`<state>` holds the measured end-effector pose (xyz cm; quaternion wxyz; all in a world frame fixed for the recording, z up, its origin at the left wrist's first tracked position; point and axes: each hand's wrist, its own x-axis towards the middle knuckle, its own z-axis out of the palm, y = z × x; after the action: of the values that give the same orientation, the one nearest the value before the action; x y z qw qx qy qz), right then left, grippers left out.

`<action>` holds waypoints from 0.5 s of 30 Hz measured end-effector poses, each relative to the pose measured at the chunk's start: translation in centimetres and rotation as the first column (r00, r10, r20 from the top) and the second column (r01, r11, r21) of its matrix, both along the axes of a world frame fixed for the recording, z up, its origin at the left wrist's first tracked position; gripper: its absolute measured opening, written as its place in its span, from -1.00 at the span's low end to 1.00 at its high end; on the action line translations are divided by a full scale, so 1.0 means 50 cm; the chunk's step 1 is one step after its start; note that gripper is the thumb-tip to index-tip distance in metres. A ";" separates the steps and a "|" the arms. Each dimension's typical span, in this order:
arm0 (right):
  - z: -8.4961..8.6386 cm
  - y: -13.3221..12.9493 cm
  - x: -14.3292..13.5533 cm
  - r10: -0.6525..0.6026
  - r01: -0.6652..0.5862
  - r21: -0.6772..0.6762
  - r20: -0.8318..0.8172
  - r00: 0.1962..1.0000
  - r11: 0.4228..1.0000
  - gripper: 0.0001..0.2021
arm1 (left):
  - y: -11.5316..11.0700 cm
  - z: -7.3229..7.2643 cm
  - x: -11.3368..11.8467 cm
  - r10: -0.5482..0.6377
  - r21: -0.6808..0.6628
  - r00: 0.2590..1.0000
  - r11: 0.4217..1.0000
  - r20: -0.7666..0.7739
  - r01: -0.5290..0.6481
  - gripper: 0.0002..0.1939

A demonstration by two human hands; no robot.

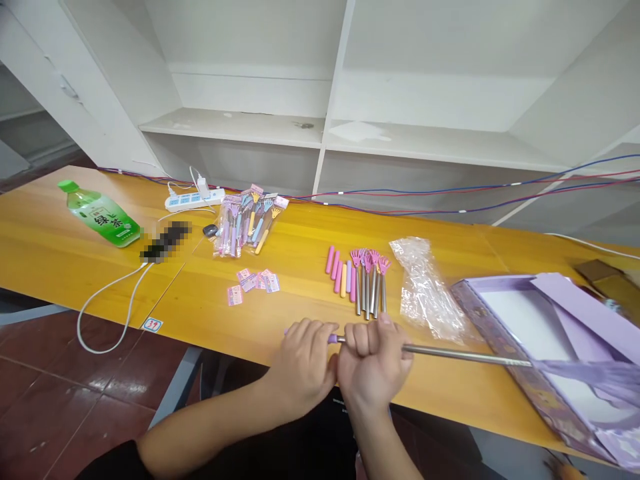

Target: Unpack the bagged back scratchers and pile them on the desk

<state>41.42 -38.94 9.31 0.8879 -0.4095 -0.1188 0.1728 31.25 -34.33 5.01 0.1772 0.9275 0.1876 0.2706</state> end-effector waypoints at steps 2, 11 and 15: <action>0.002 0.034 -0.007 -0.059 0.059 0.003 -0.041 0.997 0.998 -0.33 | -0.001 -0.023 0.034 0.129 0.010 0.990 0.992 0.051 -0.129 -0.70; -0.016 0.049 -0.039 0.033 -0.033 -0.001 0.075 0.997 0.999 -0.29 | 0.072 -0.019 0.045 0.013 -0.254 0.965 0.964 -0.260 -0.081 -0.68; -0.004 0.031 -0.041 0.194 -0.189 -0.051 0.127 0.973 0.981 -0.27 | 0.065 0.003 0.010 -0.141 -0.488 0.970 0.872 -0.198 0.027 -0.67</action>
<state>39.36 -37.40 9.10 0.8492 -0.4239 -0.2125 0.2324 31.77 -31.10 5.16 0.3915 0.8861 0.2272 0.0994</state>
